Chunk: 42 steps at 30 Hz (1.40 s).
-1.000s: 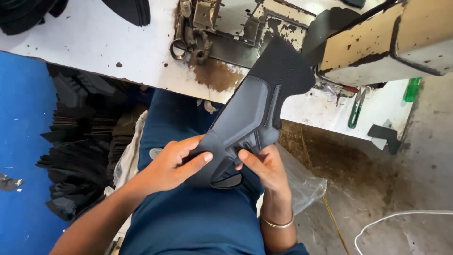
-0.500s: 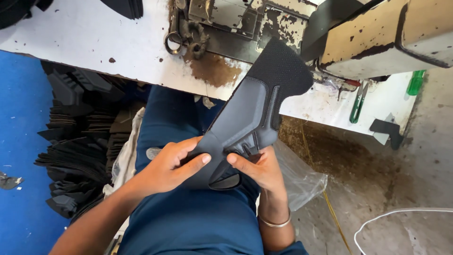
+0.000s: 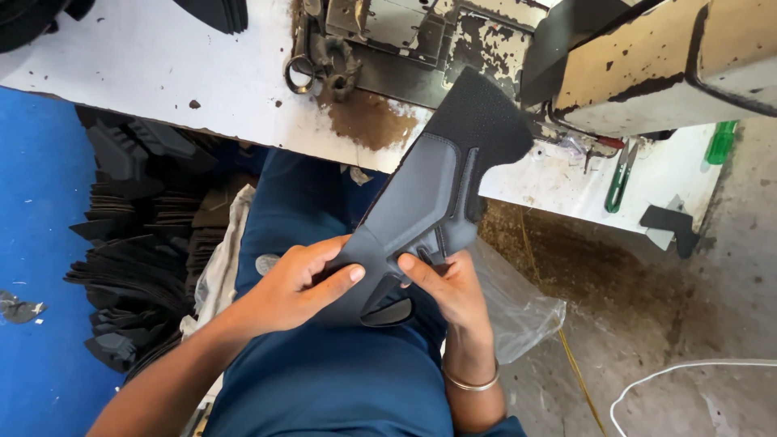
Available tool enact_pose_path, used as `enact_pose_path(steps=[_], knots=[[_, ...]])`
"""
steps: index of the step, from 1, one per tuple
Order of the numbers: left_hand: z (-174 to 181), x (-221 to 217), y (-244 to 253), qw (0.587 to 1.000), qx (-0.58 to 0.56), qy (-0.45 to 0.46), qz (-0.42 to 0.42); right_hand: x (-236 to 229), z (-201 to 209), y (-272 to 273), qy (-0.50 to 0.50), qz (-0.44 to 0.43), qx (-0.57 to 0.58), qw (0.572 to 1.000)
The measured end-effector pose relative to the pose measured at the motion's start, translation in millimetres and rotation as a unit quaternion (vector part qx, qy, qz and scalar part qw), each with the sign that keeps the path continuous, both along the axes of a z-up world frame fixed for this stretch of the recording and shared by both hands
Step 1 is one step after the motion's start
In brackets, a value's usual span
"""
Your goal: The person operates a sewing machine to stitch black material pieces. They repeatedly guide the material under the needle, remove the stitched pieces, and handle them by turning them over and aligning them before placing them back on the machine.
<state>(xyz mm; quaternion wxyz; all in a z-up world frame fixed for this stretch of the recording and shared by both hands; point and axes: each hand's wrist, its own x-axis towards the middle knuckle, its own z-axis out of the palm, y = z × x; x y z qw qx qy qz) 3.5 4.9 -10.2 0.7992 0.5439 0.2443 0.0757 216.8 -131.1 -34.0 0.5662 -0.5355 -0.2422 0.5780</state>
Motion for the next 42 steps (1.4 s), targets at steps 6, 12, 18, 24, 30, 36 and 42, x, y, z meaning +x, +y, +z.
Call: enact_pose_path(steps=[6,12,18,24,30,36,42], knots=[[-5,-2,-1,0.998,-0.027,-0.054,0.027,2,-13,4,0.007,0.015,-0.005,1.0],[-11,-1,-1,0.999,-0.036,-0.028,0.026,5,-19,5,0.006,0.009,-0.029,1.0],[-11,-1,1,1.0,-0.012,-0.011,0.013,6,-18,5,0.016,0.015,-0.007,1.0],[-4,3,3,0.999,-0.023,-0.034,0.017,6,-18,3,0.004,0.015,-0.007,1.0],[-9,-1,1,0.999,-0.008,-0.031,0.015,5,-18,4,0.002,0.014,-0.005,1.0],[-12,-3,-2,1.0,-0.02,-0.008,0.017,2,-16,3,0.005,0.005,-0.01,1.0],[-11,-3,-1,0.999,-0.012,-0.021,0.021,4,-27,-5,0.013,-0.001,-0.017,1.0]])
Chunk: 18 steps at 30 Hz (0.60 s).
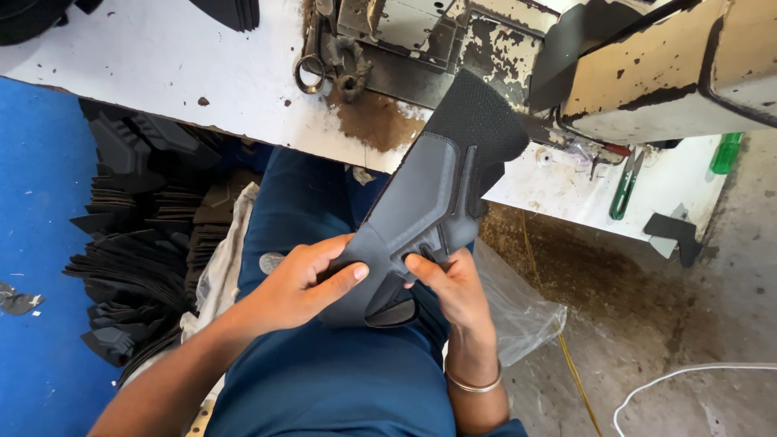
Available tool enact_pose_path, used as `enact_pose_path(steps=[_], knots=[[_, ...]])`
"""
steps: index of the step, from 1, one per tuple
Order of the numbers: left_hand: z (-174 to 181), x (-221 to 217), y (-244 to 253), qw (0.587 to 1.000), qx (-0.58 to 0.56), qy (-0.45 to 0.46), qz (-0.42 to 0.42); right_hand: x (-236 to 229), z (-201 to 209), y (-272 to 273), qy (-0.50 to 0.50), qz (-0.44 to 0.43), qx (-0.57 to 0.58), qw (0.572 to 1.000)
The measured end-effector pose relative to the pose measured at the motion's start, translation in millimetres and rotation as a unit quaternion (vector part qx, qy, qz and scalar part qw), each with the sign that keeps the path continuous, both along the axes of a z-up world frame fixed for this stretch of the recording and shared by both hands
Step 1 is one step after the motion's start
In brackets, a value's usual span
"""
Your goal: The person operates a sewing machine to stitch black material pieces. They repeatedly guide the material under the needle, remove the stitched pieces, and handle them by turning them over and aligning them before placing them back on the machine.
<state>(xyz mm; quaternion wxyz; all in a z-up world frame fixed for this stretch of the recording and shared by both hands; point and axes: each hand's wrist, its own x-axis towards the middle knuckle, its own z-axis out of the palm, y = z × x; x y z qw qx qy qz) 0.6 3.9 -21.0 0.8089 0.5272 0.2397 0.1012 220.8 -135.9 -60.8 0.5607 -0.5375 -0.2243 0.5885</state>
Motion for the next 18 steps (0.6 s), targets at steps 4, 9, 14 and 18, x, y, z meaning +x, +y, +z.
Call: enact_pose_path(steps=[4,9,14,18], knots=[[3,0,1,1.0,-0.002,-0.015,0.003,1,-1,0,0.007,0.004,-0.002,1.0],[0,-1,-1,1.0,-0.005,0.016,-0.001,6,-8,-6,0.011,0.018,0.017,1.0],[0,0,-1,1.0,0.0,0.005,0.0,10,-18,-12,0.029,0.029,0.021,0.999],[-7,-3,-2,1.0,-0.009,0.001,0.003,9,-3,-2,0.102,0.015,0.047,0.994]])
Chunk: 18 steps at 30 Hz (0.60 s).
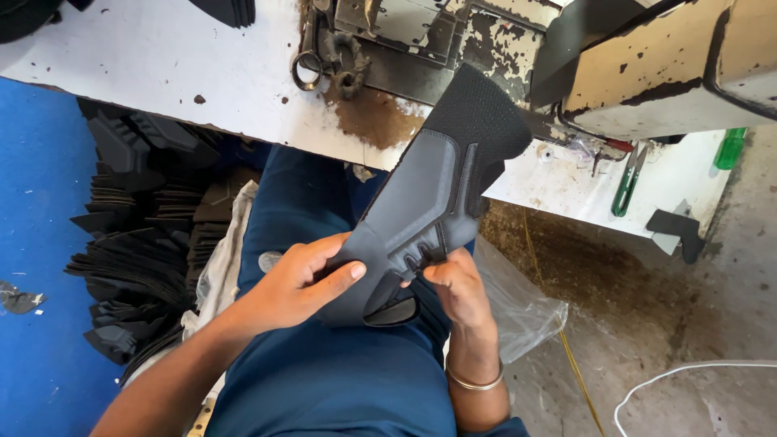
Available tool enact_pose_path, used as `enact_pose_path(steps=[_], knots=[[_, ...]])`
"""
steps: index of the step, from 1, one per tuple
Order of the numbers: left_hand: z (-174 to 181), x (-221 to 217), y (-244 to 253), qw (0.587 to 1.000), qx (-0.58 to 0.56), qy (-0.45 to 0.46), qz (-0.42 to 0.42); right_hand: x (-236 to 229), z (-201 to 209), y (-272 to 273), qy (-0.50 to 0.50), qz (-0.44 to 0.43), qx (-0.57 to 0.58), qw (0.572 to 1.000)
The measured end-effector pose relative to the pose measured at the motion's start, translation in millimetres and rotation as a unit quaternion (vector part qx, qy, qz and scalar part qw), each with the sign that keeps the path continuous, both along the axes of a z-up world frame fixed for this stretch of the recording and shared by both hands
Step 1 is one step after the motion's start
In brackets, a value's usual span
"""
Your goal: The person operates a sewing machine to stitch black material pieces. They repeatedly guide the material under the needle, remove the stitched pieces, and handle them by turning them over and aligning them before placing them back on the machine.
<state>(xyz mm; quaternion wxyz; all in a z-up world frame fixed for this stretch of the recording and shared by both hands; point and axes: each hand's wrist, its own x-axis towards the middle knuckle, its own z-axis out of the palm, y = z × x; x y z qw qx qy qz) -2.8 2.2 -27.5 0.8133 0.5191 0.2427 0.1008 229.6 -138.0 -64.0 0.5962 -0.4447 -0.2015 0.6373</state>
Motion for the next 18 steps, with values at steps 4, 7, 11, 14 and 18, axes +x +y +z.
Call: enact_pose_path(steps=[4,7,11,14,18], knots=[[3,1,2,1.0,-0.003,-0.009,-0.002,-2,-1,-3,0.007,-0.011,-0.012,1.0],[3,0,2,1.0,0.007,-0.004,-0.004,-1,-7,-6,-0.007,0.001,-0.02,1.0],[3,0,1,1.0,0.013,-0.012,-0.006,1,-10,-6,-0.006,0.003,-0.016,1.0],[2,0,1,1.0,0.004,-0.007,-0.004,1,-11,-6,-0.005,0.005,-0.015,1.0],[6,1,3,1.0,0.009,-0.024,-0.005,2,-14,-7,-0.005,0.006,-0.013,1.0]])
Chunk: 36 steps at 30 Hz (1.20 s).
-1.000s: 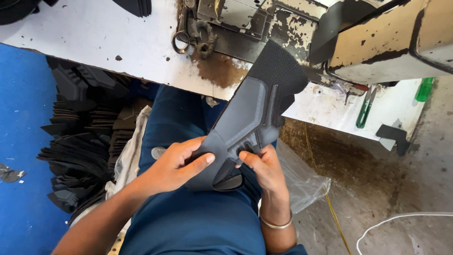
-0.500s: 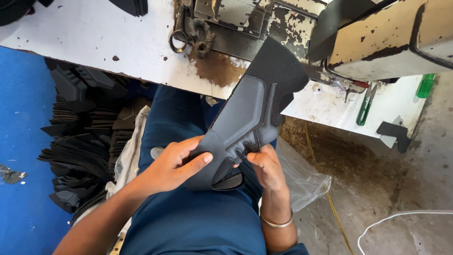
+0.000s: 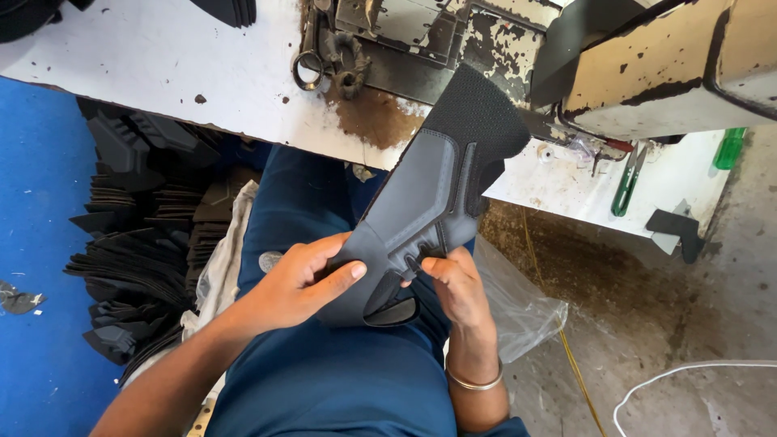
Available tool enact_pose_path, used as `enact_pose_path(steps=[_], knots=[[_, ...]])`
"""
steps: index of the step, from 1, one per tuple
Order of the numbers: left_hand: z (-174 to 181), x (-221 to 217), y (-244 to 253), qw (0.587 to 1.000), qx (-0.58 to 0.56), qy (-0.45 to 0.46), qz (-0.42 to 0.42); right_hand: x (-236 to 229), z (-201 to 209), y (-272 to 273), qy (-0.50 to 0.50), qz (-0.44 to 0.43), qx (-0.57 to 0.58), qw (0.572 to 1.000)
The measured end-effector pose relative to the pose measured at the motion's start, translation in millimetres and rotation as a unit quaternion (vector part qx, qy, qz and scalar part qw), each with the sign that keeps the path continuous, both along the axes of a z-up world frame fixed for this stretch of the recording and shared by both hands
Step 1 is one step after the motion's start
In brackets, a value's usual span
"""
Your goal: The person operates a sewing machine to stitch black material pieces. They repeatedly guide the material under the needle, remove the stitched pieces, and handle them by turning them over and aligning them before placing them back on the machine.
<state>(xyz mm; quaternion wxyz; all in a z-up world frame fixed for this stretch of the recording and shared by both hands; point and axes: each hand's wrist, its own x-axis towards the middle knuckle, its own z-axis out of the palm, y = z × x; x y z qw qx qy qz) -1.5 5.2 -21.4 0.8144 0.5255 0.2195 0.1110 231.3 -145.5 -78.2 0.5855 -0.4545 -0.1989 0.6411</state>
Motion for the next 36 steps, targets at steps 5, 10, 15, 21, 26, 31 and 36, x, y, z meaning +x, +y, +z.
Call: enact_pose_path(steps=[5,10,15,21,26,31,36], knots=[[-9,-2,2,1.0,-0.012,0.003,0.023,-8,20,14,0.013,-0.037,-0.004,0.999],[-49,-14,12,0.993,-0.073,0.019,0.094,-5,32,27,-0.069,-0.144,-0.022,0.987],[-89,-34,23,0.958,-0.187,0.044,0.214,28,-50,-26,-0.305,-0.068,-0.275,0.909],[-107,-41,18,0.956,-0.184,0.057,0.22,8,-43,-19,-0.124,0.016,-0.166,0.978],[-99,-38,21,0.955,-0.182,0.07,0.222,0,-60,-19,-0.1,-0.051,-0.139,0.984],[-89,-35,21,0.952,-0.175,0.105,0.228,1,-49,-11,-0.12,-0.042,-0.144,0.981],[-96,-37,17,0.959,-0.154,0.069,0.229,3,-49,-13,-0.121,-0.053,-0.157,0.979]])
